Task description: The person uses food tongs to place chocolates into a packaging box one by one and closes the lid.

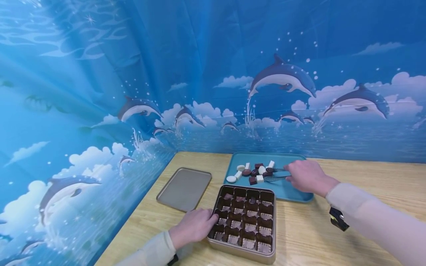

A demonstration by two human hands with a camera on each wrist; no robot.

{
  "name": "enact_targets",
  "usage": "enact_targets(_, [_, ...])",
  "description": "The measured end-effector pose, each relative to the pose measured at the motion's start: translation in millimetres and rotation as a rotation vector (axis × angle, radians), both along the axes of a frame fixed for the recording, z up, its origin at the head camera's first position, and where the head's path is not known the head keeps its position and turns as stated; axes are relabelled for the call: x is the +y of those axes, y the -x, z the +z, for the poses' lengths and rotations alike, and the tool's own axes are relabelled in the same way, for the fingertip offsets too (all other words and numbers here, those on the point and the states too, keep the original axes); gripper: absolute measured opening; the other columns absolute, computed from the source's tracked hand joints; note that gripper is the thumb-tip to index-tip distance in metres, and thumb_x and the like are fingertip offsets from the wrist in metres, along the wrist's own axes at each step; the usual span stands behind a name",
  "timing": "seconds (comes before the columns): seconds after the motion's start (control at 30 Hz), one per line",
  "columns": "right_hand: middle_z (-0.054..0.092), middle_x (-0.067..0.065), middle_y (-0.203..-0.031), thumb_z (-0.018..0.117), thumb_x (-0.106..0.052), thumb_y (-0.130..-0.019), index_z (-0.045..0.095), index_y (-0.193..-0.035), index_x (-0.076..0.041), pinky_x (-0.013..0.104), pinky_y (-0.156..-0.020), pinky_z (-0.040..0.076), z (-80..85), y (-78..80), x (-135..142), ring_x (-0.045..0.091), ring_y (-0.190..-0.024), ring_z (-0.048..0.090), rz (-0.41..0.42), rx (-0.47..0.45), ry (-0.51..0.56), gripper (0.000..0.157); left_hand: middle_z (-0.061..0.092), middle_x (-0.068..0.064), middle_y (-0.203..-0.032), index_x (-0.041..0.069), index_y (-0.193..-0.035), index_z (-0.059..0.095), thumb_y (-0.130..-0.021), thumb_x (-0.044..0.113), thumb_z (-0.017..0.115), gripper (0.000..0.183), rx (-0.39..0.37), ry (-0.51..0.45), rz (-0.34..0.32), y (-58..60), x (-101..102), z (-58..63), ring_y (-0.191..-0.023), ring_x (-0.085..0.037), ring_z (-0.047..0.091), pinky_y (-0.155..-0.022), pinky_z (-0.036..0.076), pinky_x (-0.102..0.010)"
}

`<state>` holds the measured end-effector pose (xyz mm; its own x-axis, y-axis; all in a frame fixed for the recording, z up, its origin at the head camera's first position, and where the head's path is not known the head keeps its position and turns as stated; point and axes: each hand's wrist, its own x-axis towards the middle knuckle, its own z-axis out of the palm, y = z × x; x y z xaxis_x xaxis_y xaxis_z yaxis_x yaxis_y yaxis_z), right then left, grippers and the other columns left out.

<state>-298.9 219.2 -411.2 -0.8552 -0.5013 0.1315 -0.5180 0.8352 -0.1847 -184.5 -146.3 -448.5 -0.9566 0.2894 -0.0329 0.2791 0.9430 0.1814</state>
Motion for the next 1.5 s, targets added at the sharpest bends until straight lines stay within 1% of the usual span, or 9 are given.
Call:
enact_targets(0.2, [0.070, 0.003, -0.071, 0.071, -0.017, -0.092, 0.068, -0.122, 0.004, 0.018, -0.037, 0.023, -0.6, -1.0, 0, 0.005, -0.038, 0.024, 0.003, -0.008, 0.003, 0.036, 0.055, 0.002, -0.062, 0.022, -0.062, 0.048, -0.105, 0.042, 0.036, 0.049, 0.002, 0.001, -0.005, 0.4, -1, -1.6, -0.055, -0.013, 0.053, -0.051, 0.044, -0.036])
enact_targets(0.33, [0.075, 0.013, -0.082, 0.070, -0.014, -0.092, 0.069, -0.119, 0.005, 0.018, -0.037, 0.023, -2.3, -2.4, -1, 0.004, -0.038, 0.025, 0.009, -0.002, 0.016, 0.033, 0.054, 0.002, -0.062, 0.022, -0.062, 0.047, -0.105, 0.042, 0.035, 0.049, 0.001, 0.006, -0.007, -0.4, -2, -2.7, -0.055, -0.013, 0.053, -0.050, 0.044, -0.036])
enact_targets(0.4, [0.076, 0.019, -0.094, 0.071, -0.013, -0.092, 0.070, -0.117, 0.005, 0.018, -0.037, 0.023, -3.2, -3.3, -1, 0.005, -0.038, 0.026, 0.013, 0.009, 0.026, 0.031, 0.053, 0.002, -0.061, 0.022, -0.062, 0.047, -0.106, 0.042, 0.035, 0.049, -0.003, 0.003, -0.007, -1.1, -2, -2.7, -0.054, -0.013, 0.052, -0.050, 0.043, -0.036])
enact_targets(0.57, [0.076, 0.017, -0.091, 0.071, -0.013, -0.091, 0.071, -0.115, 0.004, 0.018, -0.037, 0.022, -4.3, -5.7, 0, 0.005, -0.038, 0.026, 0.017, 0.019, 0.035, 0.029, 0.049, 0.004, -0.058, 0.022, -0.062, 0.045, -0.106, 0.042, 0.034, 0.050, -0.016, -0.008, -0.009, -2.5, -2, -2.6, -0.053, -0.012, 0.048, -0.049, 0.042, -0.034])
enact_targets(0.67, [0.076, 0.018, -0.096, 0.070, -0.013, -0.092, 0.071, -0.116, 0.004, 0.017, -0.037, 0.022, -2.3, -8.1, 0, 0.005, -0.038, 0.026, 0.015, 0.002, 0.042, 0.030, 0.049, 0.004, -0.058, 0.022, -0.062, 0.044, -0.106, 0.043, 0.034, 0.050, -0.020, -0.009, -0.007, -2.7, -2, -2.5, -0.053, -0.012, 0.048, -0.050, 0.042, -0.034])
enact_targets(0.83, [0.075, 0.019, -0.104, 0.069, -0.016, -0.094, 0.070, -0.119, 0.003, 0.018, -0.038, 0.020, 8.3, -15.9, 1, 0.005, -0.039, 0.023, 0.012, -0.022, 0.056, 0.032, 0.048, 0.004, -0.058, 0.022, -0.062, 0.044, -0.106, 0.043, 0.034, 0.050, -0.013, -0.012, -0.005, -2.7, -2, -2.3, -0.053, -0.012, 0.047, -0.049, 0.042, -0.034])
enact_targets(1.0, [0.074, 0.018, -0.110, 0.069, -0.019, -0.094, 0.071, -0.119, 0.000, 0.020, -0.039, 0.021, 23.2, -30.4, 2, 0.006, -0.039, 0.026, 0.015, -0.033, 0.054, 0.031, 0.046, 0.004, -0.057, 0.022, -0.061, 0.044, -0.106, 0.043, 0.034, 0.050, -0.020, -0.025, -0.014, -3.2, -2, -3.9, -0.051, -0.012, 0.046, -0.049, 0.040, -0.032])
enact_targets(1.27, [0.077, 0.011, -0.102, 0.069, -0.022, -0.093, 0.071, -0.120, -0.003, 0.022, -0.040, 0.028, 41.6, -53.1, 1, 0.004, -0.040, 0.032, 0.031, -0.021, 0.039, 0.033, 0.046, 0.005, -0.055, 0.023, -0.062, 0.044, -0.106, 0.041, 0.036, 0.049, 0.003, -0.028, -0.018, -3.3, -2, -4.5, -0.049, -0.011, 0.045, -0.046, 0.038, -0.031])
enact_targets(1.5, [0.078, 0.006, -0.101, 0.072, -0.024, -0.091, 0.073, -0.118, -0.007, 0.021, -0.040, 0.028, 49.2, -68.3, 5, 0.002, -0.040, 0.028, 0.035, -0.013, 0.049, 0.032, 0.046, 0.005, -0.055, 0.023, -0.062, 0.044, -0.106, 0.040, 0.036, 0.048, 0.002, -0.023, -0.020, -0.4, -3, -2.6, -0.049, -0.011, 0.045, -0.046, 0.038, -0.031])
